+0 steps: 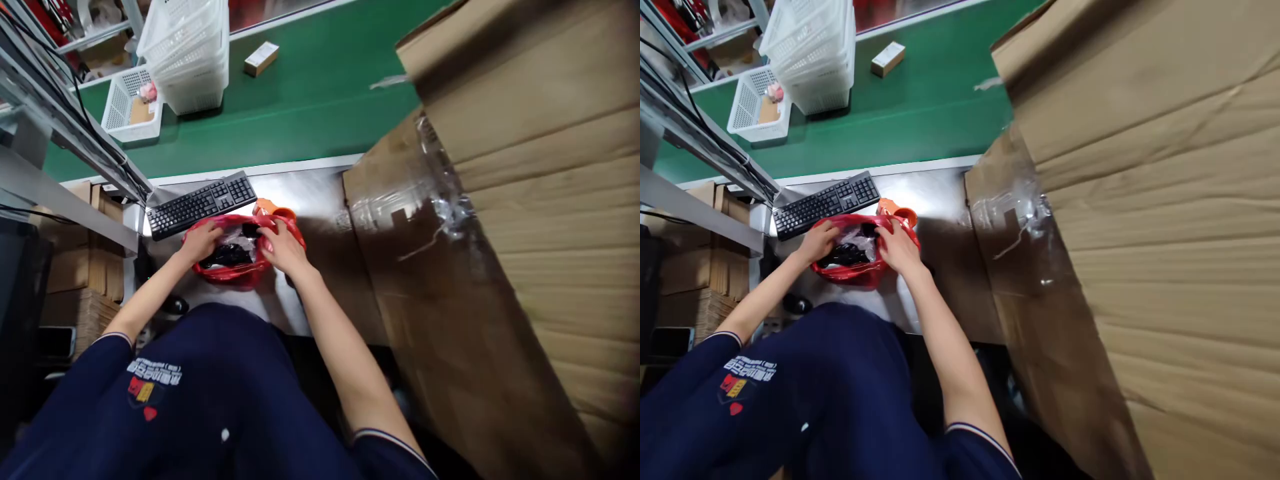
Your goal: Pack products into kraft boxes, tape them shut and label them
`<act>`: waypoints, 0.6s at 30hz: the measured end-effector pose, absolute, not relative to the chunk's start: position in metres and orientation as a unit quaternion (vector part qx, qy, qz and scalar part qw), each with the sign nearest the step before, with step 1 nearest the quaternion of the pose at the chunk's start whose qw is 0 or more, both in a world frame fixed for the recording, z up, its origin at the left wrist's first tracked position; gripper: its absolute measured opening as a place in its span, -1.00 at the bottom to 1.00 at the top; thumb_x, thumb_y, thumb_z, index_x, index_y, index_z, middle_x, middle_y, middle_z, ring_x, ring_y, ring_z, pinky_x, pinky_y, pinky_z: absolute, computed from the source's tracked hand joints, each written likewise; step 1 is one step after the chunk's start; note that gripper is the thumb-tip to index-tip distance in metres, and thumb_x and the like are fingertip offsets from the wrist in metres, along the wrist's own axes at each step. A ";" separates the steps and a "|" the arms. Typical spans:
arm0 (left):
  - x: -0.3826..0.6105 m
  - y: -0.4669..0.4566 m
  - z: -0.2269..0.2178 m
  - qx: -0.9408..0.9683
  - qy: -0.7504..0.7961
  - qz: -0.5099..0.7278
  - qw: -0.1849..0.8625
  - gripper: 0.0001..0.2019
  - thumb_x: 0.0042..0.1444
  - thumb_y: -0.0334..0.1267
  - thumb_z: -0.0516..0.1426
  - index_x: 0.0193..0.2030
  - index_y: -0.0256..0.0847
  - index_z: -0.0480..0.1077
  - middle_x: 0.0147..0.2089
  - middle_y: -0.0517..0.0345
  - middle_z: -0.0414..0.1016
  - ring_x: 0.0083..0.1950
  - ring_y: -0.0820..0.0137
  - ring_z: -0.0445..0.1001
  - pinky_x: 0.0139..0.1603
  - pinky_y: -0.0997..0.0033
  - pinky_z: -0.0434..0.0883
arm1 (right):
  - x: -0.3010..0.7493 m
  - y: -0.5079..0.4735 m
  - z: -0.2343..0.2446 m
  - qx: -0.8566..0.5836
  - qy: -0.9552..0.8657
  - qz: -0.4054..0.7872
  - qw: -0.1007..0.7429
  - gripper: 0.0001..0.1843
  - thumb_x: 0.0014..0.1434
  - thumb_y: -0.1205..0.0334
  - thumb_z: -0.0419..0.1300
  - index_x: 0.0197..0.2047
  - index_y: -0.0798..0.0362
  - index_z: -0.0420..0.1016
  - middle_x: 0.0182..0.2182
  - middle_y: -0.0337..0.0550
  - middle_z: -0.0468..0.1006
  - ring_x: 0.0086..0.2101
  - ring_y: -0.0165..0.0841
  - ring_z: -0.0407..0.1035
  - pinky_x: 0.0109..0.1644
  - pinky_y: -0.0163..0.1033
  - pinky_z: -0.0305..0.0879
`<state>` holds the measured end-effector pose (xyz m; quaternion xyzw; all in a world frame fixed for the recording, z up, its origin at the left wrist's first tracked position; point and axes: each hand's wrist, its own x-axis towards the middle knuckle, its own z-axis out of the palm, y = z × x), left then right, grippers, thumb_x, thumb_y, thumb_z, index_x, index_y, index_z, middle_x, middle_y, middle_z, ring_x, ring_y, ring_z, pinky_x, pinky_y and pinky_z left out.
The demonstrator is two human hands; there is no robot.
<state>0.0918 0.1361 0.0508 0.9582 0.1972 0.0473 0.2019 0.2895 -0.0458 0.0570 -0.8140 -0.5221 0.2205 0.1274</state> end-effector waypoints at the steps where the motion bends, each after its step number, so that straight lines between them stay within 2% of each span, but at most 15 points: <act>1: 0.083 0.140 0.051 0.950 0.186 0.091 0.233 -0.73 0.16 -0.45 0.17 -0.02 -0.20 0.56 0.04 -0.05 0.56 0.04 0.14 0.55 0.01 0.19 0.51 | 0.292 -0.047 0.060 -0.810 -0.529 0.218 0.129 -0.45 0.27 0.29 0.16 0.32 0.01 0.41 0.45 0.18 0.12 0.19 0.08 0.40 0.14 0.08 0.47; 3: 0.067 0.147 0.053 0.923 0.179 0.160 0.301 -0.77 0.08 -0.43 0.22 -0.10 -0.19 0.56 0.03 -0.02 0.56 0.07 0.16 0.54 0.07 0.16 0.51 | 0.295 -0.049 0.067 -0.806 -0.540 0.213 0.120 -0.48 0.25 0.37 0.10 0.28 0.06 0.40 0.42 0.16 0.20 0.16 0.04 0.40 0.08 0.05 0.50; 6: 0.048 0.160 0.055 0.814 0.236 0.223 0.482 -0.86 -0.05 -0.35 0.31 -0.29 -0.22 0.54 -0.04 -0.01 0.59 0.06 0.18 0.53 0.17 0.13 0.46 | 0.289 -0.052 0.076 -0.785 -0.572 0.217 0.100 -0.38 0.20 0.43 0.11 0.33 0.12 0.33 0.42 0.19 0.22 0.14 0.02 0.42 0.04 0.04 0.52; 8: 0.041 0.169 0.053 0.712 0.298 0.255 0.582 -0.86 -0.10 -0.28 0.34 -0.41 -0.23 0.49 -0.17 0.03 0.60 -0.05 0.22 0.55 0.08 0.18 0.47 | 0.278 -0.053 0.080 -0.759 -0.603 0.224 0.099 -0.34 0.20 0.42 0.14 0.38 0.08 0.32 0.45 0.18 0.17 0.19 0.03 0.40 0.07 0.04 0.52; 11: 0.035 0.182 0.046 0.638 0.380 0.285 0.606 -0.81 -0.03 -0.17 0.30 -0.42 -0.20 0.40 -0.33 0.12 0.55 -0.25 0.31 0.52 -0.14 0.27 0.47 | 0.259 -0.056 0.079 -0.723 -0.640 0.237 0.106 -0.17 0.20 0.45 0.17 0.51 -0.12 0.18 0.52 0.08 0.04 0.33 0.05 0.27 0.13 0.04 0.52; 14: 0.032 0.191 0.039 0.577 0.444 0.300 0.616 -0.78 0.03 -0.13 0.26 -0.38 -0.19 0.35 -0.47 0.20 0.45 -0.35 0.37 0.49 -0.19 0.31 0.47 | 0.246 -0.058 0.073 -0.718 -0.635 0.263 0.104 0.02 0.15 0.51 0.18 0.58 -0.27 -0.01 0.57 0.01 -0.08 0.36 0.10 0.22 0.12 0.06 0.54; 16: 0.033 0.193 0.035 0.547 0.465 0.303 0.627 -0.78 0.01 -0.13 0.27 -0.37 -0.19 0.36 -0.48 0.20 0.45 -0.35 0.38 0.50 -0.18 0.31 0.48 | 0.244 -0.058 0.068 -0.726 -0.620 0.272 0.121 -0.06 0.17 0.48 0.17 0.55 -0.21 0.10 0.55 0.02 -0.02 0.33 0.13 0.27 0.12 0.09 0.53; 18: 0.036 0.193 0.034 0.524 0.474 0.307 0.638 -0.78 -0.06 -0.15 0.27 -0.35 -0.20 0.39 -0.45 0.17 0.50 -0.36 0.37 0.52 -0.21 0.32 0.49 | 0.248 -0.059 0.064 -0.735 -0.601 0.273 0.154 -0.27 0.26 0.38 0.13 0.48 -0.10 0.26 0.48 0.04 0.18 0.26 0.09 0.36 0.15 0.12 0.51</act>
